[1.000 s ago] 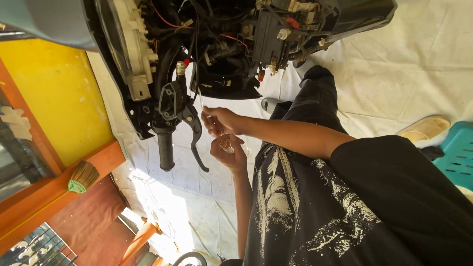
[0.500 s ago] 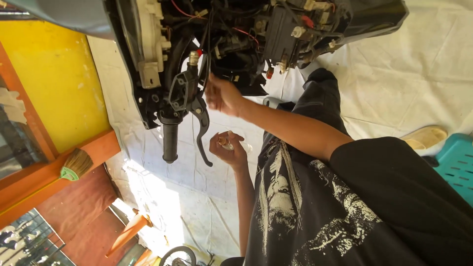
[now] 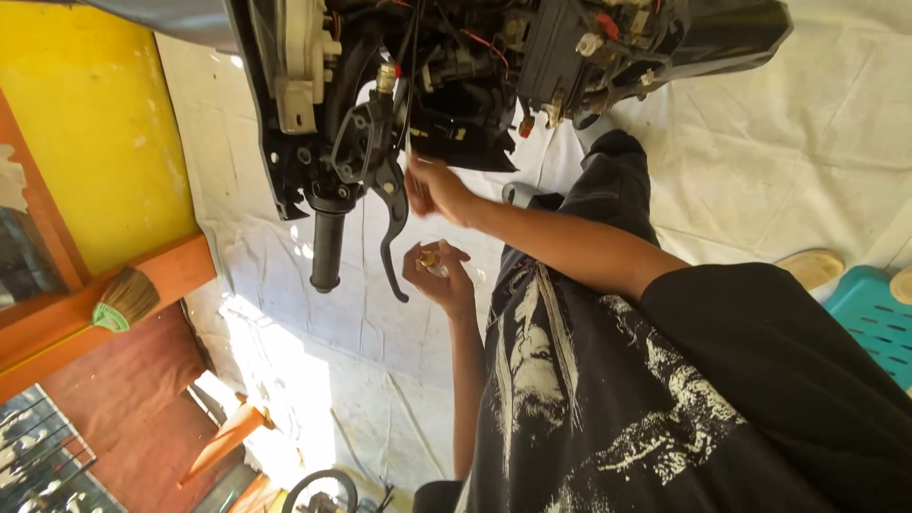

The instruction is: The person uses a wrench to tighten bolts on the front assembly of a motorcycle, focusing on the area around the handlebars and headlight. They also hold a small bottle in their left hand while working on the vehicle's wiring and frame.

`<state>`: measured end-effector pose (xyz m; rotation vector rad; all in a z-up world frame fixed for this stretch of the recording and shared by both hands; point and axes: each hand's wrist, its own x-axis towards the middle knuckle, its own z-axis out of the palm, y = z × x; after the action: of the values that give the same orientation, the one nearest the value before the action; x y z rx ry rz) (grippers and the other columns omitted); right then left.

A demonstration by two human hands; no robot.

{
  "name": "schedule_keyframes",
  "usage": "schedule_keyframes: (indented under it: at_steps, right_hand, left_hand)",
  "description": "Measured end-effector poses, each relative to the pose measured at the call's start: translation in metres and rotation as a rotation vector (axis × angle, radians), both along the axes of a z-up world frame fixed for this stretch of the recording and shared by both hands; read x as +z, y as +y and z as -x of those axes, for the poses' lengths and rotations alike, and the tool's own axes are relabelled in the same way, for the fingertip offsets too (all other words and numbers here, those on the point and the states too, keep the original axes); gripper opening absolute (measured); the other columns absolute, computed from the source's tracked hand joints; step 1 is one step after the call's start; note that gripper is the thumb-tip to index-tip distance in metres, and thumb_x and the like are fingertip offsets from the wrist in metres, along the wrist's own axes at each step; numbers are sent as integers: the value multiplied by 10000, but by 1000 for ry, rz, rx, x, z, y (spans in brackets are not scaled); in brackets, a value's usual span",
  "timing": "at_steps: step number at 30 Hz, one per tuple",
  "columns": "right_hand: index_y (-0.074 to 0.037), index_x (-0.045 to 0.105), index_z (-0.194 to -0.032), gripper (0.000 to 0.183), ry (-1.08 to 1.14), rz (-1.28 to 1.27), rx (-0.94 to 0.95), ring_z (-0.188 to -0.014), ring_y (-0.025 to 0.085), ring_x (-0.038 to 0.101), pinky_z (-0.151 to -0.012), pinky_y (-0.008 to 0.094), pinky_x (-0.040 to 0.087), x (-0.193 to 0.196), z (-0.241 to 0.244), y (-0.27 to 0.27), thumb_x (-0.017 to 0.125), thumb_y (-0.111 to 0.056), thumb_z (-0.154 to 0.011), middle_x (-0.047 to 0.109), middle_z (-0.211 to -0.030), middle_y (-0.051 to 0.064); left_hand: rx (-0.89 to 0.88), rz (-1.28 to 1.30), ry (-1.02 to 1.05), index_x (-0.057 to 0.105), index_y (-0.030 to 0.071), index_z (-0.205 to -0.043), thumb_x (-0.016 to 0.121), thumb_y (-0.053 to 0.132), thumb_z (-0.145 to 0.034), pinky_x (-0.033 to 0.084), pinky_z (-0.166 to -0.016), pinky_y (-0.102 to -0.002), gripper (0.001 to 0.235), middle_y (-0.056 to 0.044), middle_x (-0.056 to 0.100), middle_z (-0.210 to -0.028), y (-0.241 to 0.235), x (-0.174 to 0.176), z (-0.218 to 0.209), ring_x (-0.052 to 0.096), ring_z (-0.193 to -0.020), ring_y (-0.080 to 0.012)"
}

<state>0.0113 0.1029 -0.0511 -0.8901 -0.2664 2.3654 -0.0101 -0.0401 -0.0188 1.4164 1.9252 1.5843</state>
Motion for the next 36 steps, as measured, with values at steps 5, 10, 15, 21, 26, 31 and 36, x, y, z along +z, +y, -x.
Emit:
schedule_keyframes:
  at_steps: [5, 10, 15, 21, 26, 31, 36]
  right_hand:
    - [-93, 619, -736, 443, -319, -232, 159, -351, 180, 580, -337, 280, 492, -43, -14, -31, 512, -408, -1028, 514, -477, 48]
    - [-158, 630, -727, 487, -599, -568, 332, -589, 261, 680, -623, 379, 559, -85, -61, -43, 458, -511, -1016, 588, -537, 55]
    - [-166, 575, -791, 478, -877, -798, 713, -894, 435, 698, -852, 534, 527, -71, -122, -28, 370, -504, -1060, 695, -770, 146]
    - [-125, 611, -769, 515, -793, -715, 538, -846, 360, 695, -836, 484, 514, -110, -130, -37, 437, -517, -1054, 691, -737, 103]
    - [-124, 608, -769, 500, -845, -762, 674, -873, 426, 688, -854, 517, 508, -133, -167, -39, 423, -487, -1058, 698, -767, 155]
    - [-136, 586, -742, 478, -873, -779, 607, -806, 398, 683, -818, 504, 512, -121, -169, -55, 416, -446, -1064, 670, -710, 124]
    - [-114, 648, -779, 526, -812, -798, 485, -848, 407, 689, -803, 505, 519, -109, -164, -43, 407, -437, -1118, 701, -767, 127]
  left_hand:
    - [-48, 30, 18, 400, -30, -1264, 628, -35, -975, 521, -553, -286, 368, -142, 673, -806, 0, 8, 5, 647, -459, -166]
    - [-24, 17, 53, 421, -29, -1249, 635, -27, -978, 506, -516, -273, 346, -119, 679, -764, 3, 17, 3, 629, -447, -150]
    - [-39, 60, 38, 491, -58, -1200, 691, 20, -969, 504, -476, -303, 315, -168, 702, -780, 3, 25, -3, 639, -462, -184]
    - [-57, 161, 195, 591, -44, -1212, 761, 130, -948, 535, -594, -444, 359, -191, 711, -801, 17, 19, -25, 693, -658, -388]
    - [-31, 170, 222, 628, 7, -1242, 750, 155, -956, 564, -643, -481, 345, -194, 724, -875, 33, -1, -36, 705, -748, -429]
    - [55, 231, 298, 654, 87, -1232, 779, 220, -939, 596, -657, -452, 345, -147, 754, -943, 29, -21, -44, 741, -809, -390]
    - [163, 310, 258, 594, 100, -1238, 723, 222, -975, 558, -593, -495, 318, -133, 719, -773, 61, 5, -58, 722, -712, -397]
